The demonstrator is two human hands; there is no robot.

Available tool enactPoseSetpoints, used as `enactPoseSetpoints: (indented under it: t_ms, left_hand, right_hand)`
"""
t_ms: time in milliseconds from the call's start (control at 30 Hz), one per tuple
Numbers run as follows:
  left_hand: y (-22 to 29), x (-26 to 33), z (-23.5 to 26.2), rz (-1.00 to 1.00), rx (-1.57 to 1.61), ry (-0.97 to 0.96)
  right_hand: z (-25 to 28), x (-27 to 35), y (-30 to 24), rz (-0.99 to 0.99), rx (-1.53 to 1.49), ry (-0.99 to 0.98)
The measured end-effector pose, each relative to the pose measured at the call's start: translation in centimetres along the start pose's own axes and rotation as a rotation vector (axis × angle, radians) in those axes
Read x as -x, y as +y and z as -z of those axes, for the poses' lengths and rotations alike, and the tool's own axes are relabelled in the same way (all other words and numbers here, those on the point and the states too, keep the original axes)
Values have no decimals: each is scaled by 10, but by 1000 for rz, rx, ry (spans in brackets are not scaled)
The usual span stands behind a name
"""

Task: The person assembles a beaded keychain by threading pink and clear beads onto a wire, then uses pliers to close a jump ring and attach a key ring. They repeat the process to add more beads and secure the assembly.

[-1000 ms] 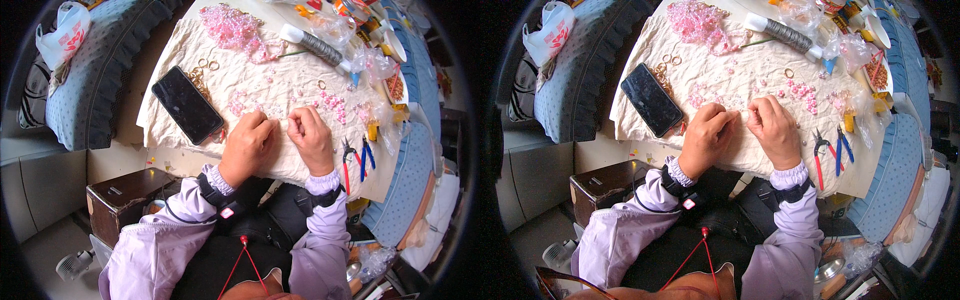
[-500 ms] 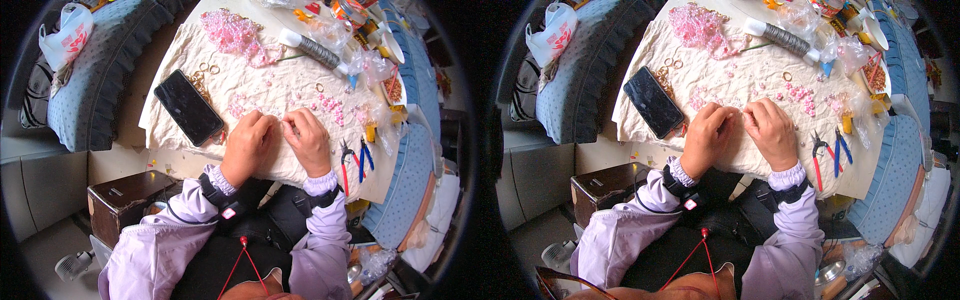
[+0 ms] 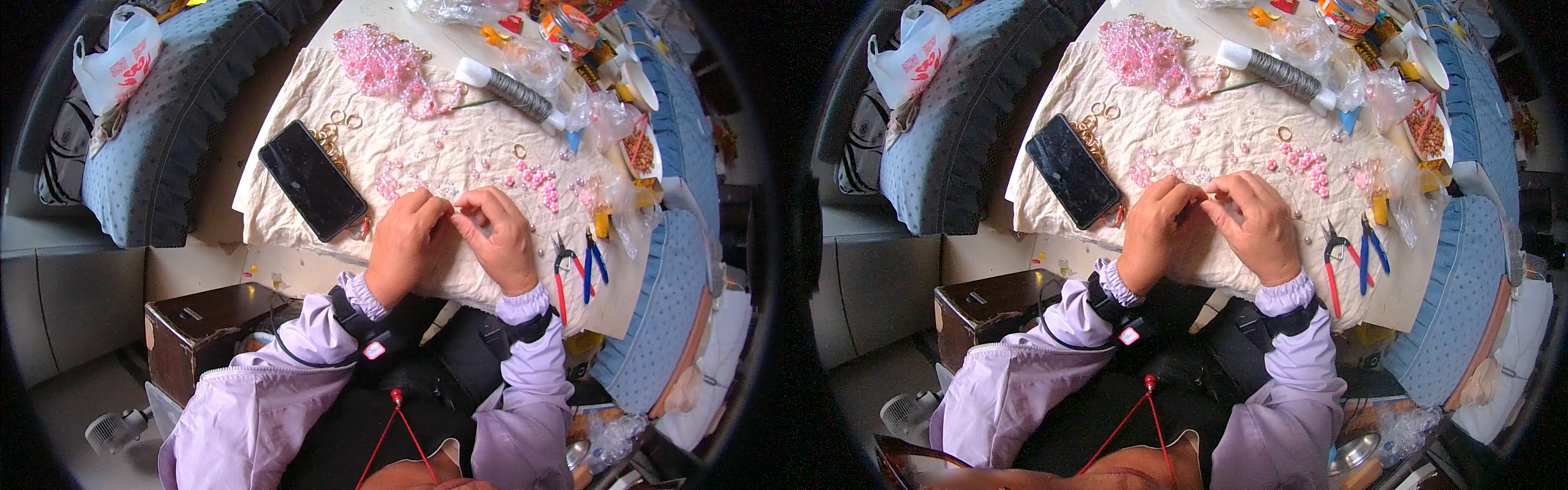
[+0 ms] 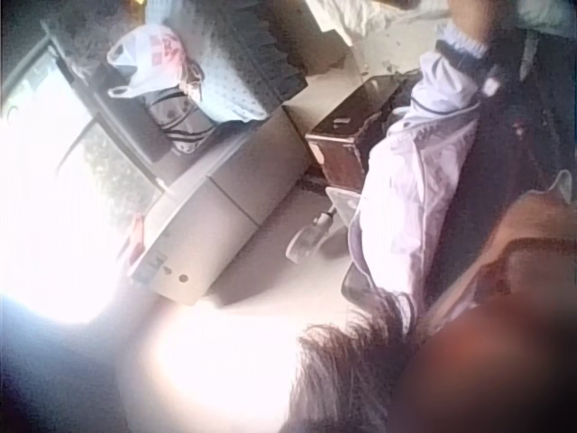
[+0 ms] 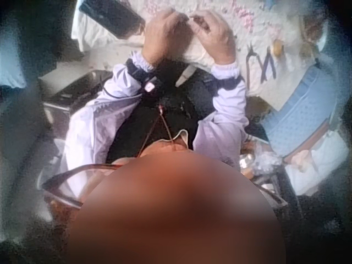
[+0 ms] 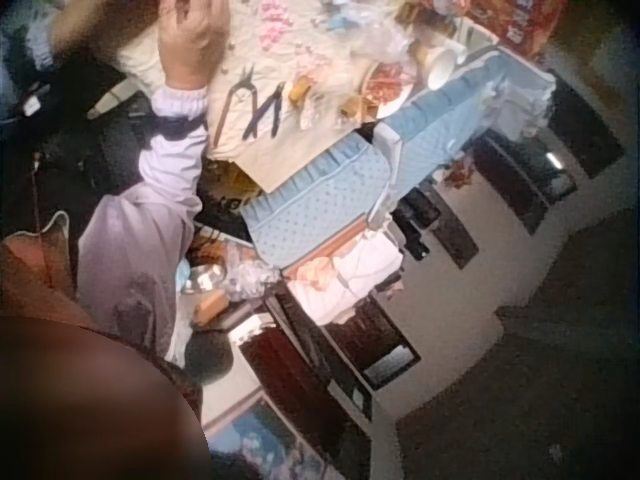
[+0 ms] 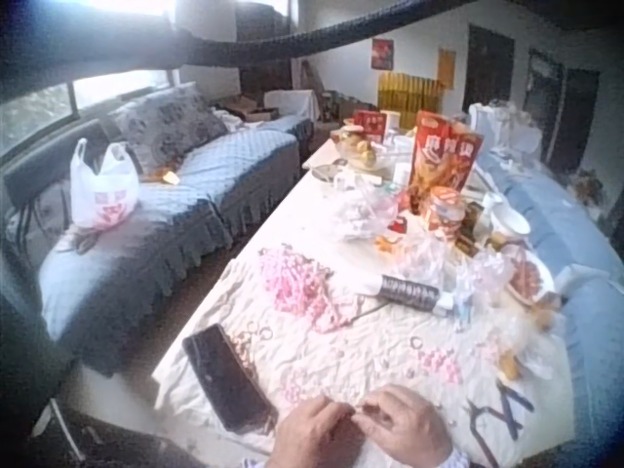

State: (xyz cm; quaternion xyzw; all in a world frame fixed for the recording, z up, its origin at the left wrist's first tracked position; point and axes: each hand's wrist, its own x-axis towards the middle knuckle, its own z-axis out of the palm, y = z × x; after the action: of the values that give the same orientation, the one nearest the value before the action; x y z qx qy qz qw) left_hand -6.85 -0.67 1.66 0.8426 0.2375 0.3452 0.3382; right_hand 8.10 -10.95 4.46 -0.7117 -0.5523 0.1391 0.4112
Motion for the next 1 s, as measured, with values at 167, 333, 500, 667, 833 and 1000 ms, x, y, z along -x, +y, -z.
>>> enactPoseSetpoints:
  t_ms: [167, 333, 500, 667, 833, 1000]
  left_hand:
    - [-1, 0, 3, 18, 64, -5]
    - [0, 0, 4, 58, 120, -5]
    - [-2, 0, 4, 77, 147, 8]
    - [-2, 1, 1, 103, 141, 35]
    - [-4, 1, 2, 73, 105, 33]
    - [-3, 1, 1, 61, 78, 36]
  right_hand:
    - [1, -1, -1, -20, 25, 63]
    - [2, 2, -4, -39, -30, 29]
    - [2, 1, -6, -161, -7, 23]
    - [2, 0, -3, -115, 75, 92]
    - [0, -1, 1, -9, 170, 79]
    - [1, -1, 1, -20, 165, 81]
